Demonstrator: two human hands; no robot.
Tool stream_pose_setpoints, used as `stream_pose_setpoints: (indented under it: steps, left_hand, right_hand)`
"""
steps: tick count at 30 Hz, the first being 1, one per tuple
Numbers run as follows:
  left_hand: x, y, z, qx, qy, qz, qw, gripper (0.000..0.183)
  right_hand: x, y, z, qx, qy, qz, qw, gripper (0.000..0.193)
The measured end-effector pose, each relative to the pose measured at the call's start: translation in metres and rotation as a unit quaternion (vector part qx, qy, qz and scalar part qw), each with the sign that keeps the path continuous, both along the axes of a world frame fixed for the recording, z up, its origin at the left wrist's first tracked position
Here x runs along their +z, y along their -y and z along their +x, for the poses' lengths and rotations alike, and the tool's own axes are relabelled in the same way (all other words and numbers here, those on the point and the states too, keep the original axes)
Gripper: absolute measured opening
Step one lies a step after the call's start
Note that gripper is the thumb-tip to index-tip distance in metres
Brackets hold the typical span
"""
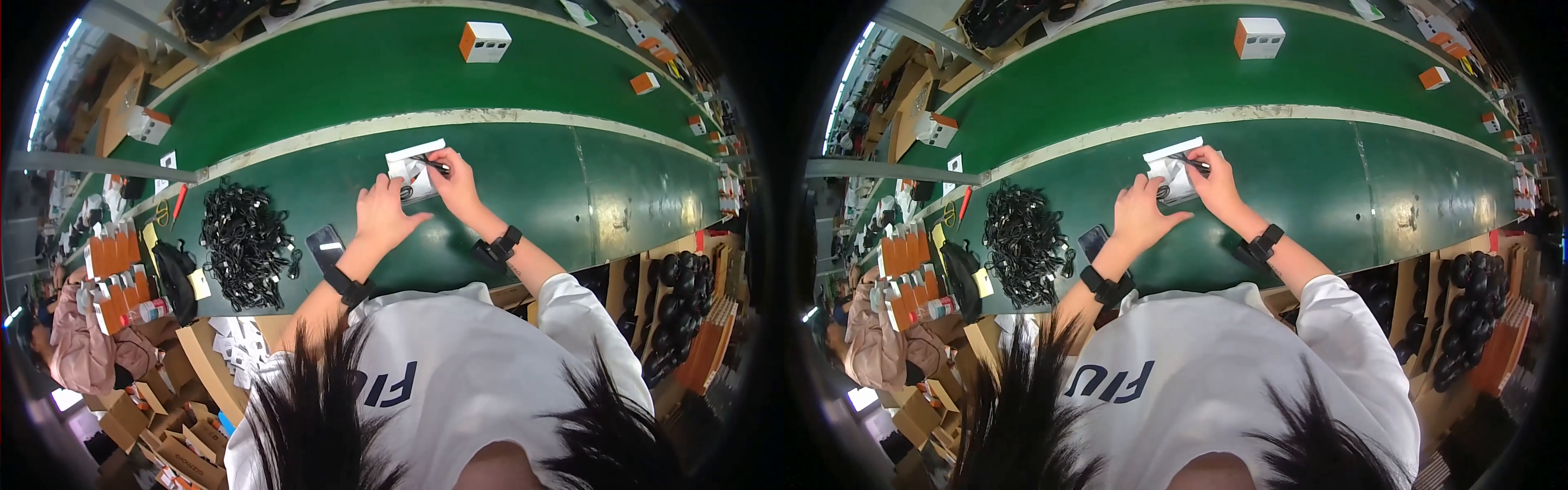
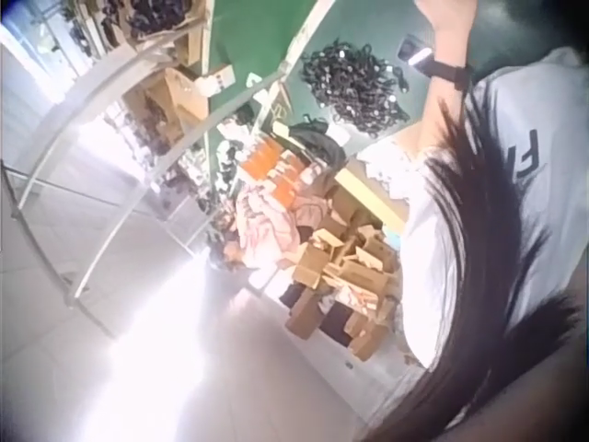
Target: Packing items and components into boxes on an assembly line workbench.
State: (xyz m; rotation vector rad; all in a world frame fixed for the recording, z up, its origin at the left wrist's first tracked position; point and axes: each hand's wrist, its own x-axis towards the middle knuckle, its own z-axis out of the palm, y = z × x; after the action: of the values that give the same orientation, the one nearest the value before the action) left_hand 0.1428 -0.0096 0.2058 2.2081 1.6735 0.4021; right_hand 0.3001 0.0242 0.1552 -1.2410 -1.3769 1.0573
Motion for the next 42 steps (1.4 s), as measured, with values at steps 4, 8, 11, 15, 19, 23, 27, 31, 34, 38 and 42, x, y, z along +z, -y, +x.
stream_pose_setpoints:
  steps: [4, 8, 11, 15, 19, 23, 27, 31, 34, 38, 42]
  left_hand:
    - [-0.025, -0.012, 0.000, 0.073, 0.005, 0.056, 0.996, 0.033]
    - [-0.036, -0.027, 0.004, 0.099, -0.035, 0.066, 0.992, 0.020]
    - [-0.041, -0.028, 0.004, 0.118, -0.026, 0.070, 0.990, 0.017]
    - [-0.042, -0.024, 0.008, 0.153, 0.038, 0.126, 0.979, 0.016]
    - [-0.043, -0.020, 0.004, 0.142, 0.035, 0.129, 0.981, 0.022]
    - [-0.040, -0.025, 0.002, 0.112, -0.007, 0.110, 0.988, 0.012]
    - [-0.038, -0.031, -0.002, 0.046, -0.043, 0.071, 0.995, 0.007]
    - [-0.036, -0.035, -0.001, 0.015, -0.067, 0.059, 0.996, 0.007]
    - [-0.039, -0.032, -0.001, 0.048, -0.013, 0.064, 0.997, 0.012]
    - [-0.038, -0.022, 0.004, 0.090, 0.070, 0.079, 0.990, 0.020]
    - [-0.027, -0.028, 0.009, 0.039, 0.024, 0.065, 0.997, 0.027]
  right_hand:
    - [0.004, 0.005, -0.003, 0.014, 0.114, 0.111, 0.987, 0.017]
    - [0.009, -0.004, 0.003, 0.037, 0.096, 0.070, 0.992, 0.015]
    - [0.023, -0.011, 0.007, 0.150, 0.211, 0.029, 0.966, 0.012]
    - [0.015, -0.024, 0.015, 0.191, 0.256, 0.118, 0.940, 0.011]
    - [0.019, -0.029, 0.015, 0.228, 0.276, 0.197, 0.913, 0.010]
    - [0.020, -0.030, 0.016, 0.162, 0.178, 0.077, 0.967, 0.011]
    - [0.022, -0.029, 0.017, 0.105, 0.076, -0.003, 0.992, 0.013]
    - [0.017, -0.029, 0.013, 0.142, 0.263, 0.112, 0.948, 0.014]
    - [0.015, -0.036, 0.016, 0.186, 0.340, 0.210, 0.898, 0.014]
    - [0.027, -0.037, 0.012, 0.206, 0.405, 0.301, 0.838, 0.008]
    - [0.014, -0.044, 0.006, 0.246, 0.442, 0.175, 0.845, 0.009]
